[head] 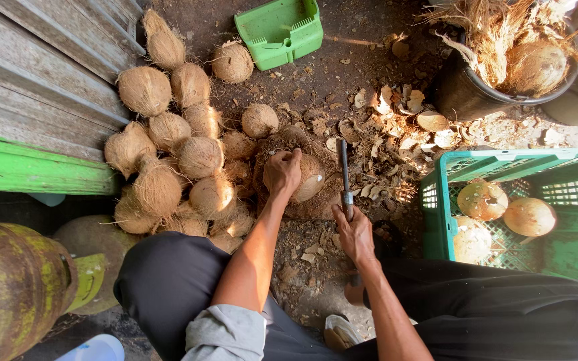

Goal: The person sits on the ground and uses a machete to peel the husk off a coconut. They repeatedly strike the coconut against a wooden stump, rotating it to remove the fibrous outer layer. The peeled coconut is placed into a green crate nearby.

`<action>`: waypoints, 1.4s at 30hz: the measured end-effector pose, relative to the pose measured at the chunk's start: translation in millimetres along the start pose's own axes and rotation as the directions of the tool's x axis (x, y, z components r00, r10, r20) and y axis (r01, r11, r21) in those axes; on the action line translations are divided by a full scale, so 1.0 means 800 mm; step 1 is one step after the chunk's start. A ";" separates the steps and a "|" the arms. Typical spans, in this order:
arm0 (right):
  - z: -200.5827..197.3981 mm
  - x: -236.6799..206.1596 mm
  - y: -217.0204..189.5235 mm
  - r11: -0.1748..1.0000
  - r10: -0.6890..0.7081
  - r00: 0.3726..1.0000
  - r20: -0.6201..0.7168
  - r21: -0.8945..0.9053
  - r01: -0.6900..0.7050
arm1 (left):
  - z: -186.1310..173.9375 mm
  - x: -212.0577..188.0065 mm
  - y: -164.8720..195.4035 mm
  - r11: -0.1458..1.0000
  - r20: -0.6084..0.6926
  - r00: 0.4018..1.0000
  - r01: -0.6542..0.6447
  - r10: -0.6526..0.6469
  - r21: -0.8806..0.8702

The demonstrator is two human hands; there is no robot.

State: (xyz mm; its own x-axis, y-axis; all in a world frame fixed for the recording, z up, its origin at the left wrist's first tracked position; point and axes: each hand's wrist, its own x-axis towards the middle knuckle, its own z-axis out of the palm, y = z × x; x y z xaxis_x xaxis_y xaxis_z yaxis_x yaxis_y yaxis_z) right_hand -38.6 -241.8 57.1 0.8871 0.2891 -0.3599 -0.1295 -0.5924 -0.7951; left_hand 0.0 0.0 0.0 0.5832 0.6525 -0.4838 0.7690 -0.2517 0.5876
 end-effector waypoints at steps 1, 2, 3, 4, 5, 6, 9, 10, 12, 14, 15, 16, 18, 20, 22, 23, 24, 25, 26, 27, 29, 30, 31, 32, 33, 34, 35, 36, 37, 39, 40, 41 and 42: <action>-0.008 0.005 -0.021 0.994 0.062 0.997 0.043 0.093 -0.066 | -0.009 0.005 0.011 1.000 -0.042 0.999 -0.018 0.017 -0.011; -0.016 0.006 -0.041 0.974 0.120 0.989 0.090 0.182 -0.134 | -0.016 0.003 0.017 0.999 -0.082 0.996 -0.037 0.036 -0.018; -0.022 0.000 -0.058 0.942 0.173 0.975 0.142 0.265 -0.206 | -0.022 -0.006 0.019 0.998 -0.122 0.991 -0.058 0.055 -0.022; -0.028 -0.016 -0.071 0.957 0.169 0.978 0.121 0.216 -0.192 | -0.026 -0.026 0.013 0.993 -0.300 0.947 -0.115 0.115 0.017; -0.037 -0.019 -0.084 0.972 0.145 0.986 0.087 0.172 -0.158 | -0.030 -0.039 0.015 0.980 -0.473 0.859 -0.186 0.195 0.065; -0.047 -0.021 -0.094 0.984 0.125 0.991 0.048 0.124 -0.130 | -0.029 -0.049 0.021 0.961 -0.618 0.738 -0.248 0.271 0.125; -0.059 -0.030 -0.105 0.939 0.026 0.999 0.040 0.341 -0.038 | -0.013 -0.069 0.037 0.948 -0.418 0.903 -0.044 -0.097 -0.315; -0.060 -0.037 -0.102 0.919 0.012 0.999 0.033 0.392 -0.024 | -0.013 -0.072 0.031 0.964 -0.366 0.930 -0.073 -0.026 -0.255; -0.059 -0.042 -0.099 0.868 -0.029 1.000 0.009 0.496 0.020 | -0.020 -0.060 0.024 0.977 -0.253 0.960 -0.156 0.116 -0.143; -0.045 -0.046 -0.102 0.864 0.044 0.996 0.083 0.498 -0.080 | -0.028 -0.051 0.022 0.986 -0.224 0.965 -0.151 0.134 -0.064; -0.041 -0.047 -0.104 0.858 0.086 0.990 0.113 0.497 -0.132 | -0.029 -0.047 0.025 0.988 -0.202 0.968 -0.154 0.146 -0.022; -0.041 -0.049 -0.103 0.861 0.132 0.976 0.170 0.468 -0.198 | -0.027 -0.044 0.027 0.987 -0.190 0.971 -0.154 0.143 -0.047; -0.039 -0.049 -0.102 0.860 0.220 0.928 0.299 0.389 -0.329 | -0.030 -0.034 0.026 0.986 -0.178 0.977 -0.136 0.117 -0.100; -0.040 -0.046 -0.106 0.829 0.047 0.981 0.187 0.540 -0.143 | -0.032 -0.028 0.028 0.991 -0.157 0.982 -0.115 0.103 -0.069; -0.044 -0.048 -0.103 0.764 -0.068 0.995 0.069 0.645 0.007 | -0.029 -0.028 0.027 0.993 -0.167 0.980 -0.112 0.104 -0.041; -0.047 -0.048 -0.100 0.724 -0.100 0.995 0.015 0.687 0.062 | -0.031 -0.024 0.025 0.992 -0.192 0.974 -0.124 0.117 -0.023; -0.046 -0.052 -0.096 0.679 -0.123 0.991 -0.044 0.725 0.117 | -0.031 -0.026 0.019 0.991 -0.211 0.968 -0.136 0.132 -0.002; -0.036 -0.057 -0.095 0.650 -0.119 0.993 -0.021 0.754 0.094 | -0.030 -0.031 0.013 0.994 -0.186 0.977 -0.112 0.108 -0.008; -0.021 -0.055 -0.098 0.619 -0.123 0.992 -0.008 0.781 0.083 | -0.029 -0.033 0.013 0.995 -0.164 0.982 -0.098 0.094 -0.018; -0.018 -0.050 -0.100 0.588 -0.132 0.991 0.006 0.805 0.073 | -0.030 -0.032 0.016 0.996 -0.143 0.986 -0.085 0.080 -0.029; -0.016 -0.049 -0.098 0.921 0.041 0.986 0.162 0.376 -0.100 | -0.031 -0.036 0.017 0.990 -0.195 0.975 -0.124 0.109 -0.069; -0.014 -0.049 -0.098 0.980 0.143 0.970 0.195 0.109 -0.167 | -0.033 -0.035 0.021 0.984 -0.228 0.965 -0.153 0.130 -0.088; -0.013 -0.050 -0.098 0.963 0.111 0.979 0.171 0.224 -0.148 | -0.036 -0.034 0.024 0.990 -0.224 0.969 -0.123 0.106 -0.066; -0.014 -0.050 -0.098 0.934 0.087 0.985 0.148 0.331 -0.132 | -0.038 -0.035 0.027 0.995 -0.217 0.973 -0.086 0.075 -0.045; -0.014 -0.052 -0.098 0.894 0.077 0.989 0.130 0.429 -0.126 | -0.040 -0.038 0.028 0.999 -0.202 0.979 -0.038 0.032 -0.022; -0.015 -0.053 -0.097 0.885 0.006 0.997 0.083 0.463 -0.044 | -0.043 -0.039 0.030 0.998 -0.206 0.978 -0.048 0.041 -0.027; -0.015 -0.054 -0.097 0.869 -0.063 0.997 0.038 0.493 0.036 | -0.045 -0.041 0.031 0.998 -0.211 0.976 -0.055 0.047 -0.031; -0.014 -0.055 -0.096 0.848 -0.117 0.993 -0.010 0.520 0.105 | -0.047 -0.045 0.030 0.998 -0.207 0.977 -0.056 0.049 -0.029; -0.013 -0.054 -0.096 0.837 -0.095 0.994 0.047 0.545 0.055 | -0.048 -0.049 0.029 0.997 -0.189 0.981 -0.055 0.043 -0.057; -0.008 -0.050 -0.096 0.812 -0.096 0.987 0.131 0.583 0.002 | -0.048 -0.052 0.030 0.986 -0.176 0.982 -0.093 0.068 -0.136; -0.007 -0.047 -0.095 0.902 -0.001 0.984 0.180 0.425 -0.076 | -0.046 -0.052 0.031 0.984 -0.191 0.979 -0.093 0.064 -0.149; -0.007 -0.043 -0.094 0.954 0.105 0.970 0.220 0.252 -0.161 | -0.043 -0.051 0.031 0.984 -0.208 0.977 -0.083 0.050 -0.156; -0.006 -0.041 -0.092 0.966 0.223 0.945 0.239 0.072 -0.247 | -0.040 -0.048 0.031 0.985 -0.219 0.975 -0.071 0.036 -0.157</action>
State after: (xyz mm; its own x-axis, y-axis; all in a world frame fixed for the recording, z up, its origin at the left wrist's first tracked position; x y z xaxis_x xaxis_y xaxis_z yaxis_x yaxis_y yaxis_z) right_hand -56.1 -211.5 129.8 0.7032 0.3209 -0.6345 -0.3758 -0.5898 -0.7148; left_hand -11.9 -8.7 54.0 0.5390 0.7836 -0.3088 0.6747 -0.1822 0.7152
